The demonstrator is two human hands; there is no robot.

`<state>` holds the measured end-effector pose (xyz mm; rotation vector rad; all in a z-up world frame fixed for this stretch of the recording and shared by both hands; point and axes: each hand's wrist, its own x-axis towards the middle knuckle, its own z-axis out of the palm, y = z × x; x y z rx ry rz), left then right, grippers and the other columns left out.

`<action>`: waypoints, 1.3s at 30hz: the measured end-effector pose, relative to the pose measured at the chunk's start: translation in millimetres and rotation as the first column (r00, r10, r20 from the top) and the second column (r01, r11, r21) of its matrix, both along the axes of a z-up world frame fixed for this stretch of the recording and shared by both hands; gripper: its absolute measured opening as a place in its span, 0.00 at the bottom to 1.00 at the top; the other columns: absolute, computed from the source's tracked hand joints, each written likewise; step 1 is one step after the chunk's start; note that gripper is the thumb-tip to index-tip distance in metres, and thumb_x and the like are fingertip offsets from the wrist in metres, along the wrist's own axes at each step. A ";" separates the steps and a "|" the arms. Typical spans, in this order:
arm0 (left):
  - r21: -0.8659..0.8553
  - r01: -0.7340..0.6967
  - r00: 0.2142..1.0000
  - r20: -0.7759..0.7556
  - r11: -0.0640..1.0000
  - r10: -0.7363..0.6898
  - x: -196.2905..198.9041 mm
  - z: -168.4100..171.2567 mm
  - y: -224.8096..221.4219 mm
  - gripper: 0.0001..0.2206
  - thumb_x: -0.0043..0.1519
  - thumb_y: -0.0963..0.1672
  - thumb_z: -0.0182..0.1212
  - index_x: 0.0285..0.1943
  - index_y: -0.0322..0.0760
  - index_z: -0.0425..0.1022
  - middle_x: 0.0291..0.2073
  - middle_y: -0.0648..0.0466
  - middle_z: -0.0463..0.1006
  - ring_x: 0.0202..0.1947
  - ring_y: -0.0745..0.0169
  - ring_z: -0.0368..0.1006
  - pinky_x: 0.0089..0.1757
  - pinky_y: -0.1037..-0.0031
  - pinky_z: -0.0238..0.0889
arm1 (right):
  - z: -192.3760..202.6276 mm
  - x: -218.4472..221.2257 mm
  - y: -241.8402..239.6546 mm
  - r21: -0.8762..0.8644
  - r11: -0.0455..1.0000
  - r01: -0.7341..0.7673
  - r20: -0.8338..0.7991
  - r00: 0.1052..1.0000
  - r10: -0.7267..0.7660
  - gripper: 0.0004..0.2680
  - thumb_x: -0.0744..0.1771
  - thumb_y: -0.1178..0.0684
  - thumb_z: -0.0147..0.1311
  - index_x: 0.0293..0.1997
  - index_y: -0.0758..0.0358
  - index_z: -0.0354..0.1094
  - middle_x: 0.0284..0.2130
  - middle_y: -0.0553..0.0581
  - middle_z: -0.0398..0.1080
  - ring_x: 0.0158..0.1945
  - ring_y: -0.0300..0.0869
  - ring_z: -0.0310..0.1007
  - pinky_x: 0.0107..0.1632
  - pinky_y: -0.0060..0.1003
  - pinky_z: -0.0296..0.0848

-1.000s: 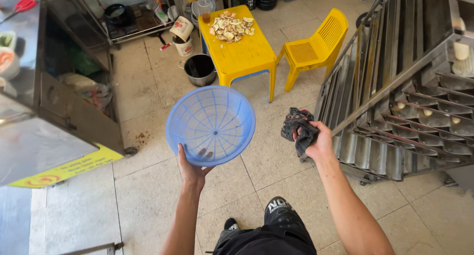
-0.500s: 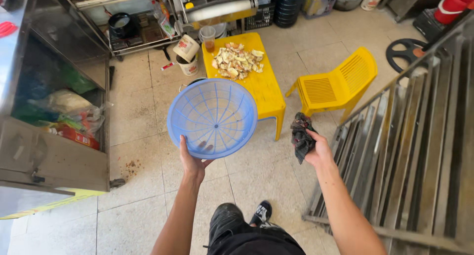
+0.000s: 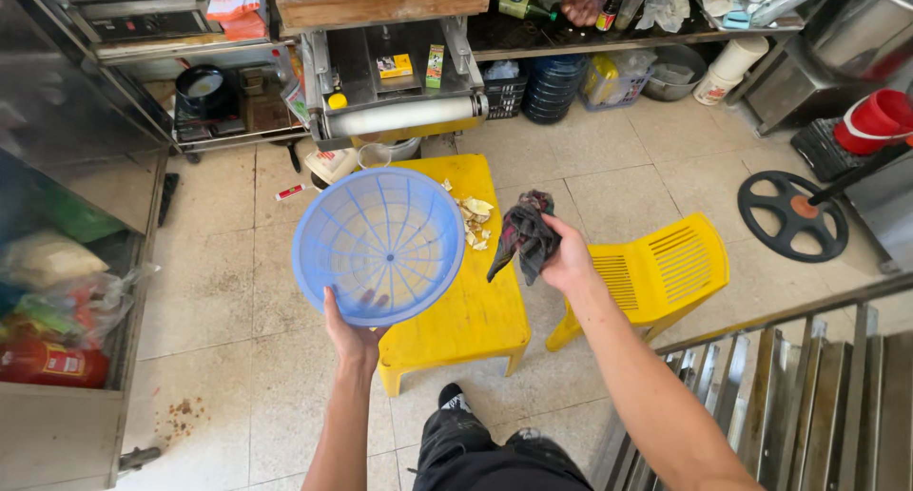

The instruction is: The person scoops pomegranate seeds into plastic cups with a spoon, wipes down a metal countertop using a cloth, puts away a metal tray, and gathers fruit peels from a low stool into a blue bowl.

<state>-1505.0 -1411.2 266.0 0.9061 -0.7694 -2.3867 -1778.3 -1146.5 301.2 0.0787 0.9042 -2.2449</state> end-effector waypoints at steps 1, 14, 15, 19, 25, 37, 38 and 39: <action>-0.012 -0.008 1.000 0.003 1.000 0.008 -18.4 2.5 -6.0 0.40 0.56 0.65 0.45 0.76 0.53 0.53 0.65 0.45 0.66 0.59 0.39 0.70 0.52 0.41 0.64 | 8.8 -23.1 -13.5 -0.017 0.999 -0.038 -0.021 0.999 0.038 0.11 0.71 0.52 0.48 0.56 0.67 0.70 0.49 0.61 0.76 0.51 0.48 0.76 0.56 0.45 0.75; 0.039 -0.312 0.950 0.037 0.949 0.310 -146.2 -34.4 -29.9 0.36 0.59 0.57 0.51 0.77 0.48 0.51 0.63 0.45 0.68 0.59 0.41 0.70 0.51 0.43 0.66 | 35.4 -324.6 -248.2 0.219 0.941 -0.257 -0.252 0.917 0.309 0.12 0.68 0.57 0.51 0.58 0.57 0.63 0.45 0.57 0.76 0.44 0.46 0.79 0.42 0.47 0.77; 0.060 -0.354 0.935 0.038 0.933 0.352 -150.9 -47.9 -21.8 0.35 0.60 0.56 0.52 0.77 0.46 0.53 0.63 0.45 0.68 0.59 0.41 0.70 0.51 0.43 0.65 | 28.7 -350.0 -276.3 0.171 0.935 -0.310 -0.274 0.897 0.347 0.12 0.69 0.58 0.53 0.60 0.59 0.64 0.45 0.58 0.76 0.44 0.47 0.79 0.43 0.48 0.78; 0.189 -0.541 0.841 0.094 0.819 0.533 -159.9 -92.1 22.4 0.32 0.59 0.52 0.51 0.74 0.44 0.54 0.62 0.47 0.70 0.59 0.40 0.70 0.51 0.41 0.65 | 1.5 -421.6 -360.2 0.116 0.881 -0.460 -0.406 0.787 0.464 0.16 0.70 0.57 0.57 0.65 0.59 0.59 0.52 0.60 0.73 0.50 0.49 0.76 0.50 0.48 0.77; 0.258 -0.738 0.672 0.200 0.623 0.713 -170.0 -130.8 95.5 0.31 0.58 0.50 0.50 0.74 0.43 0.54 0.62 0.48 0.70 0.60 0.41 0.70 0.52 0.39 0.64 | -113.1 -377.7 -347.4 0.678 0.713 -0.177 -0.639 0.335 0.692 0.30 0.67 0.48 0.66 0.75 0.59 0.47 0.70 0.66 0.54 0.72 0.55 0.54 0.70 0.53 0.56; 0.260 -0.799 0.601 0.382 0.542 0.702 -185.6 -213.7 126.4 0.31 0.59 0.52 0.50 0.72 0.37 0.59 0.64 0.51 0.69 0.63 0.47 0.68 0.51 0.41 0.65 | -256.1 -271.5 -372.9 0.915 -0.207 0.348 0.280 -0.175 0.944 0.50 0.52 0.27 0.71 0.79 0.33 0.33 0.77 0.61 0.20 0.77 0.72 0.20 0.68 0.81 0.41; 0.257 -0.791 0.612 0.363 0.556 0.703 -185.5 -222.2 124.5 0.31 0.60 0.53 0.50 0.72 0.34 0.60 0.65 0.49 0.70 0.63 0.47 0.68 0.51 0.42 0.66 | -264.9 -270.5 -375.9 0.913 -0.185 0.364 0.274 -0.209 0.939 0.51 0.52 0.26 0.71 0.79 0.33 0.32 0.76 0.64 0.18 0.77 0.71 0.22 0.69 0.76 0.42; 0.258 -0.779 0.626 0.346 0.571 0.699 -185.2 -229.3 124.2 0.32 0.61 0.53 0.50 0.72 0.32 0.61 0.65 0.47 0.70 0.64 0.47 0.68 0.52 0.43 0.66 | -272.2 -269.9 -374.9 0.909 -0.168 0.381 0.272 -0.239 0.932 0.51 0.52 0.25 0.72 0.79 0.34 0.31 0.75 0.67 0.17 0.76 0.70 0.25 0.71 0.70 0.43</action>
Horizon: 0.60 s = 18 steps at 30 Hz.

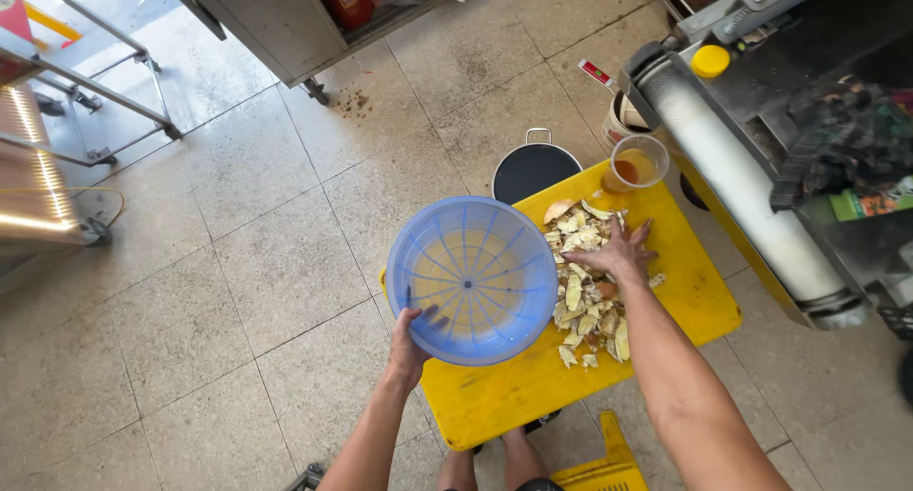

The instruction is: The person scoops pomegranate seeds into plastic cups with a spoon, wipes down a metal countertop using a cloth, puts away a metal tray, and gathers fruit peels from a low stool into a blue bowl.

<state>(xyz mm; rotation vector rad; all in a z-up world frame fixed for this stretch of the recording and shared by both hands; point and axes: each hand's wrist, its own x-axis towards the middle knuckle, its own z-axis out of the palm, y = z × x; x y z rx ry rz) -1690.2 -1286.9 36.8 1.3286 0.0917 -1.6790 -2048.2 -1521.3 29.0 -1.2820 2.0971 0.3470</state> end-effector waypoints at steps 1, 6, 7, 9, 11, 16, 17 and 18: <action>-0.015 0.015 1.000 -0.011 1.000 -0.015 0.5 -6.1 -0.6 0.33 0.62 0.54 0.50 0.73 0.30 0.62 0.65 0.45 0.71 0.64 0.47 0.68 0.52 0.44 0.66 | -5.7 1.5 -1.0 -0.004 0.999 -0.035 -0.012 0.999 0.035 0.52 0.52 0.24 0.73 0.79 0.34 0.30 0.75 0.70 0.16 0.76 0.68 0.27 0.73 0.64 0.44; 0.040 -0.025 1.000 0.014 0.999 0.024 3.3 -27.1 -9.2 0.31 0.60 0.53 0.50 0.72 0.36 0.59 0.66 0.50 0.69 0.62 0.46 0.68 0.51 0.44 0.66 | -12.2 0.0 19.1 -0.151 0.986 0.064 0.023 0.998 -0.061 0.44 0.54 0.38 0.72 0.78 0.36 0.44 0.73 0.67 0.35 0.67 0.65 0.56 0.63 0.56 0.68; 0.031 -0.011 1.000 0.002 0.999 0.011 2.3 -31.5 -8.3 0.31 0.60 0.53 0.50 0.72 0.36 0.59 0.66 0.51 0.68 0.62 0.46 0.68 0.51 0.45 0.66 | -13.4 -3.0 27.1 -0.169 0.982 0.080 0.020 0.997 -0.078 0.43 0.55 0.41 0.70 0.79 0.36 0.47 0.71 0.66 0.44 0.63 0.66 0.65 0.61 0.56 0.71; 0.034 -0.019 1.000 0.001 0.999 0.019 1.5 -37.7 -11.7 0.31 0.60 0.53 0.51 0.71 0.37 0.59 0.65 0.50 0.70 0.60 0.46 0.69 0.49 0.46 0.68 | -15.0 -7.9 37.4 -0.312 0.949 0.035 0.002 0.999 -0.036 0.32 0.56 0.44 0.71 0.68 0.48 0.63 0.60 0.63 0.54 0.57 0.61 0.67 0.59 0.51 0.70; 0.012 -0.001 1.000 0.000 1.000 0.001 2.9 -38.0 -12.6 0.31 0.60 0.52 0.51 0.72 0.37 0.59 0.64 0.49 0.69 0.59 0.47 0.69 0.48 0.46 0.68 | -12.8 -15.8 40.2 -0.364 0.929 0.064 0.042 0.998 -0.053 0.32 0.54 0.42 0.75 0.63 0.56 0.66 0.56 0.63 0.56 0.56 0.58 0.67 0.57 0.50 0.69; -0.021 0.040 0.998 0.038 0.999 -0.040 3.2 -27.7 -19.9 0.30 0.60 0.53 0.50 0.71 0.37 0.60 0.63 0.51 0.69 0.59 0.49 0.69 0.48 0.45 0.69 | -3.5 -44.2 46.6 -0.497 0.864 0.082 0.096 0.995 -0.039 0.27 0.55 0.48 0.71 0.59 0.59 0.70 0.52 0.63 0.62 0.54 0.55 0.69 0.58 0.46 0.71; -0.027 0.048 0.998 0.044 0.998 -0.047 2.8 -24.2 -21.9 0.30 0.60 0.52 0.50 0.71 0.36 0.60 0.63 0.50 0.69 0.59 0.49 0.69 0.48 0.45 0.69 | -0.4 -48.7 47.5 -0.521 0.850 0.075 0.100 0.995 -0.027 0.26 0.56 0.48 0.71 0.58 0.60 0.71 0.51 0.63 0.63 0.53 0.54 0.70 0.59 0.44 0.71; -0.034 0.056 0.997 0.050 0.998 -0.054 0.9 -20.7 -25.3 0.30 0.61 0.52 0.50 0.70 0.35 0.60 0.63 0.50 0.69 0.59 0.49 0.69 0.47 0.45 0.69 | 3.6 -52.6 47.6 -0.541 0.838 0.072 0.106 0.994 -0.017 0.25 0.56 0.48 0.72 0.57 0.60 0.72 0.50 0.63 0.64 0.53 0.53 0.70 0.60 0.44 0.71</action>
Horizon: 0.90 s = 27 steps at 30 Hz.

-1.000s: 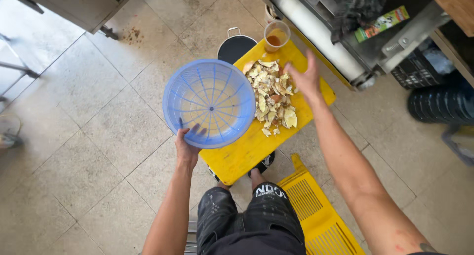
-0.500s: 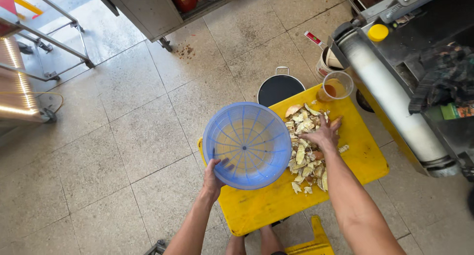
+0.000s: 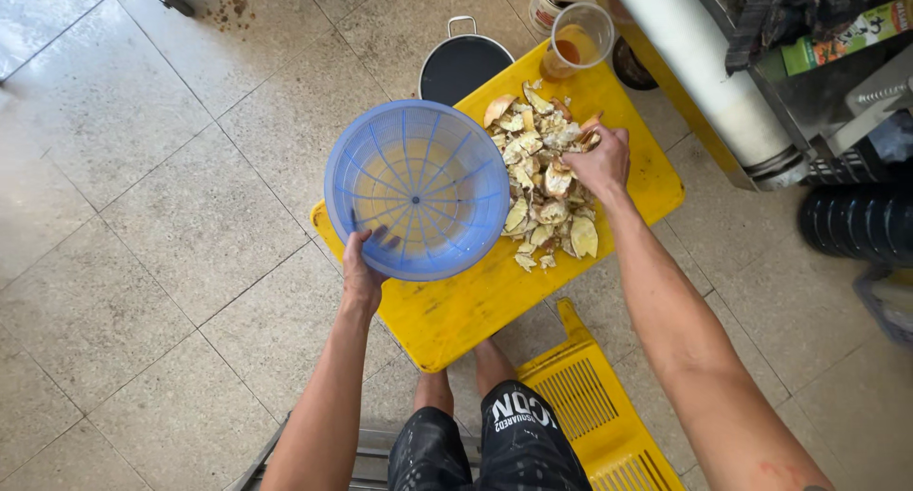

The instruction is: The person scoops pomegranate seeds into plastic cups with a spoon, wipes down a metal countertop using a cloth, puts away a metal tray, and gathers fruit peels from a low stool into a blue bowl.

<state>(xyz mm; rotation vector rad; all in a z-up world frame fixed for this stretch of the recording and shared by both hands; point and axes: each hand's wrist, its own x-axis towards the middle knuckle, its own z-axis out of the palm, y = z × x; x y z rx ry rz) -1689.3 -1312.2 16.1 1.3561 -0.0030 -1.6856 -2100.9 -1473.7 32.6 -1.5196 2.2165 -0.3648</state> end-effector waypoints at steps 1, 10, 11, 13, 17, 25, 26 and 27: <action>-0.007 0.005 1.000 0.009 1.000 -0.005 -2.0 4.3 -3.3 0.29 0.61 0.52 0.50 0.70 0.36 0.61 0.63 0.50 0.69 0.59 0.49 0.69 0.46 0.45 0.70 | 6.1 -4.3 -0.5 -0.024 1.000 -0.007 0.006 1.000 0.008 0.24 0.56 0.48 0.72 0.56 0.60 0.72 0.50 0.63 0.65 0.53 0.53 0.70 0.60 0.43 0.71; -0.056 0.179 0.963 0.213 0.982 -0.163 -28.6 54.3 -27.5 0.25 0.60 0.51 0.52 0.63 0.33 0.69 0.57 0.49 0.75 0.56 0.52 0.75 0.38 0.57 0.74 | 89.5 71.8 13.6 -0.062 0.998 0.001 0.539 0.842 0.032 0.27 0.56 0.51 0.71 0.58 0.64 0.62 0.52 0.57 0.65 0.55 0.47 0.74 0.57 0.39 0.80; -0.062 0.180 0.967 0.193 0.982 -0.165 -32.0 55.1 -27.6 0.25 0.60 0.51 0.52 0.62 0.32 0.69 0.57 0.49 0.75 0.55 0.52 0.75 0.38 0.56 0.75 | 91.9 98.4 19.2 -0.047 0.997 -0.054 0.502 0.862 0.070 0.26 0.56 0.50 0.71 0.57 0.65 0.64 0.53 0.59 0.65 0.56 0.48 0.74 0.57 0.41 0.78; -0.087 0.155 0.982 0.123 0.984 -0.144 -34.3 50.2 -24.8 0.25 0.60 0.51 0.52 0.62 0.33 0.69 0.58 0.49 0.75 0.54 0.52 0.76 0.39 0.57 0.77 | 96.5 146.4 29.0 0.012 0.977 -0.214 0.419 0.888 0.189 0.26 0.57 0.46 0.73 0.58 0.63 0.66 0.57 0.64 0.61 0.58 0.51 0.70 0.59 0.45 0.73; -0.111 0.106 0.994 -0.003 0.988 -0.107 -13.5 24.5 -2.6 0.24 0.62 0.51 0.52 0.63 0.31 0.71 0.55 0.44 0.75 0.50 0.49 0.74 0.40 0.59 0.74 | 108.0 173.1 52.3 -0.209 0.849 -0.485 0.367 0.766 0.528 0.31 0.61 0.44 0.76 0.68 0.66 0.64 0.66 0.73 0.52 0.66 0.63 0.57 0.61 0.55 0.62; -0.008 0.031 1.000 0.007 0.999 -0.031 45.4 -1.7 46.8 0.27 0.58 0.53 0.50 0.62 0.34 0.71 0.55 0.47 0.77 0.53 0.50 0.73 0.50 0.53 0.65 | 76.1 79.5 96.7 0.217 0.969 0.120 0.290 0.940 -0.181 0.42 0.58 0.29 0.69 0.77 0.50 0.48 0.75 0.69 0.41 0.77 0.64 0.42 0.72 0.64 0.54; -0.005 0.032 0.999 0.012 0.999 -0.032 46.7 -2.9 49.7 0.27 0.57 0.53 0.50 0.62 0.34 0.71 0.54 0.46 0.77 0.53 0.50 0.73 0.50 0.52 0.65 | 61.9 74.2 99.2 0.334 0.923 0.191 0.210 0.940 -0.271 0.46 0.55 0.30 0.71 0.78 0.46 0.39 0.75 0.71 0.32 0.76 0.69 0.34 0.70 0.67 0.53; -0.002 0.033 0.999 0.017 0.999 -0.033 47.0 -4.3 52.1 0.28 0.57 0.53 0.50 0.62 0.34 0.72 0.54 0.46 0.77 0.53 0.50 0.73 0.51 0.52 0.66 | 47.8 69.5 101.5 0.438 0.858 0.267 0.117 0.930 -0.349 0.52 0.53 0.31 0.74 0.79 0.42 0.31 0.74 0.72 0.23 0.74 0.74 0.26 0.67 0.69 0.51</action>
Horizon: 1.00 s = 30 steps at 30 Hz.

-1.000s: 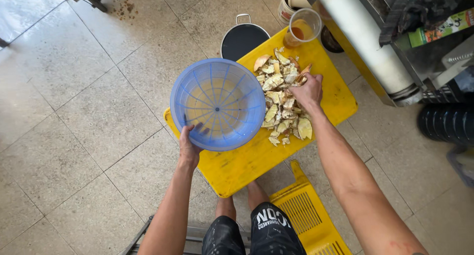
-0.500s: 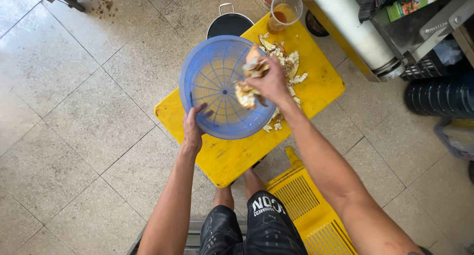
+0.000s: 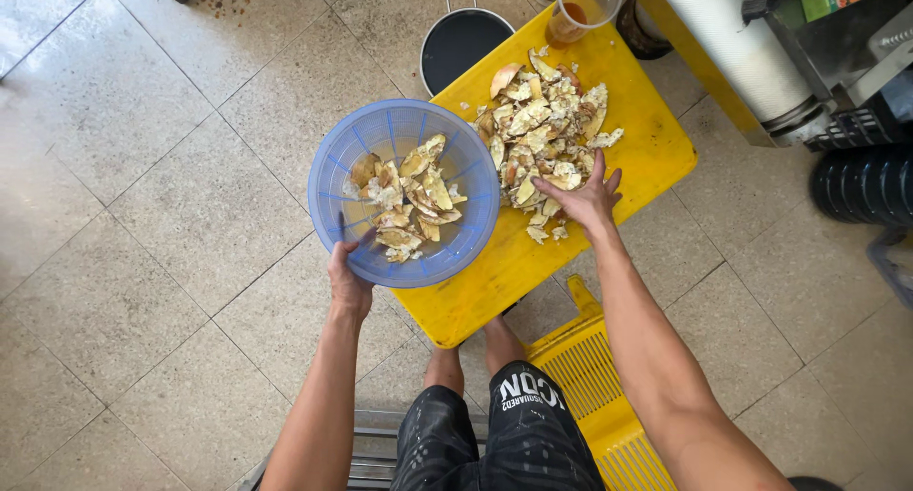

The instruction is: The person scoops pomegranate seeds into plastic cups with a spoon, wipes down a metal countertop using a cloth, puts away a metal tray, and gathers fruit peels from a low stool into a blue bowl.

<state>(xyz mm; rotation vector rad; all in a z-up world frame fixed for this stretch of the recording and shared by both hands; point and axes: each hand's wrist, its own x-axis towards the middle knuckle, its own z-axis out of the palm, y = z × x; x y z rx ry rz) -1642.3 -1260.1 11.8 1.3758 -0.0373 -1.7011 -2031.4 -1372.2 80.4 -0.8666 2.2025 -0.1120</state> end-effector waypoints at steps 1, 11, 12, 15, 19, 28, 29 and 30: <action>0.019 -0.005 1.000 0.004 1.000 0.005 0.9 -1.7 1.0 0.28 0.57 0.53 0.50 0.62 0.34 0.71 0.54 0.46 0.77 0.52 0.50 0.73 0.50 0.51 0.65 | -16.3 2.0 0.6 -0.008 0.998 -0.065 -0.027 0.998 0.064 0.53 0.53 0.29 0.74 0.79 0.43 0.27 0.73 0.75 0.21 0.74 0.75 0.23 0.68 0.71 0.46; 0.080 0.061 0.998 0.018 0.995 -0.062 -0.9 -15.1 10.4 0.29 0.57 0.53 0.50 0.64 0.32 0.69 0.54 0.44 0.77 0.50 0.50 0.74 0.50 0.49 0.66 | -86.5 10.8 -16.6 -0.047 0.981 -0.188 -0.207 0.963 0.174 0.36 0.56 0.46 0.75 0.68 0.55 0.55 0.63 0.64 0.50 0.57 0.58 0.65 0.52 0.53 0.77; 0.084 0.066 0.997 0.024 0.994 -0.068 -1.5 -13.7 8.7 0.29 0.57 0.53 0.49 0.64 0.32 0.69 0.54 0.45 0.77 0.51 0.50 0.74 0.50 0.49 0.67 | -87.3 5.6 -15.1 -0.065 0.974 -0.217 -0.230 0.953 0.197 0.32 0.57 0.46 0.75 0.65 0.59 0.59 0.60 0.63 0.53 0.53 0.54 0.69 0.50 0.51 0.78; 0.100 0.088 0.995 0.039 0.991 -0.093 -4.6 -8.8 5.5 0.30 0.57 0.52 0.48 0.65 0.32 0.68 0.54 0.44 0.77 0.50 0.50 0.75 0.49 0.50 0.68 | -87.9 -16.0 -8.6 -0.139 0.960 -0.245 -0.214 0.954 0.212 0.26 0.60 0.50 0.73 0.60 0.63 0.65 0.57 0.65 0.60 0.54 0.56 0.70 0.53 0.51 0.76; 0.071 0.092 0.995 0.036 0.993 -0.094 -6.0 -4.2 -0.9 0.30 0.58 0.52 0.49 0.65 0.29 0.67 0.52 0.42 0.77 0.48 0.49 0.76 0.47 0.51 0.71 | -68.0 -43.9 -7.9 -0.381 0.896 -0.229 -0.159 0.971 0.181 0.29 0.59 0.53 0.75 0.62 0.70 0.61 0.54 0.72 0.62 0.52 0.57 0.72 0.55 0.53 0.73; -0.031 0.070 0.997 -0.010 0.997 -0.071 -37.2 -11.1 -15.3 0.26 0.59 0.49 0.52 0.62 0.26 0.70 0.45 0.45 0.77 0.41 0.54 0.77 0.40 0.61 0.75 | 38.7 51.9 -17.3 -0.459 0.888 -0.026 0.441 0.861 0.253 0.24 0.59 0.57 0.69 0.60 0.63 0.63 0.46 0.59 0.75 0.47 0.47 0.80 0.44 0.36 0.85; -0.054 0.064 0.997 -0.032 0.996 -0.066 -42.2 -12.6 -17.9 0.25 0.60 0.48 0.53 0.62 0.26 0.70 0.45 0.45 0.77 0.41 0.54 0.77 0.41 0.61 0.75 | 44.5 73.7 -17.1 -0.488 0.852 -0.191 0.387 0.828 0.407 0.26 0.58 0.53 0.73 0.60 0.64 0.64 0.46 0.60 0.76 0.48 0.48 0.80 0.48 0.37 0.82; -0.078 0.058 0.997 -0.054 0.995 -0.062 -45.6 -13.8 -20.4 0.25 0.60 0.48 0.53 0.62 0.25 0.70 0.44 0.45 0.77 0.41 0.54 0.76 0.41 0.61 0.75 | 51.3 87.3 -16.8 -0.508 0.788 -0.349 0.328 0.768 0.551 0.28 0.58 0.49 0.77 0.60 0.65 0.65 0.47 0.61 0.77 0.49 0.48 0.80 0.52 0.38 0.80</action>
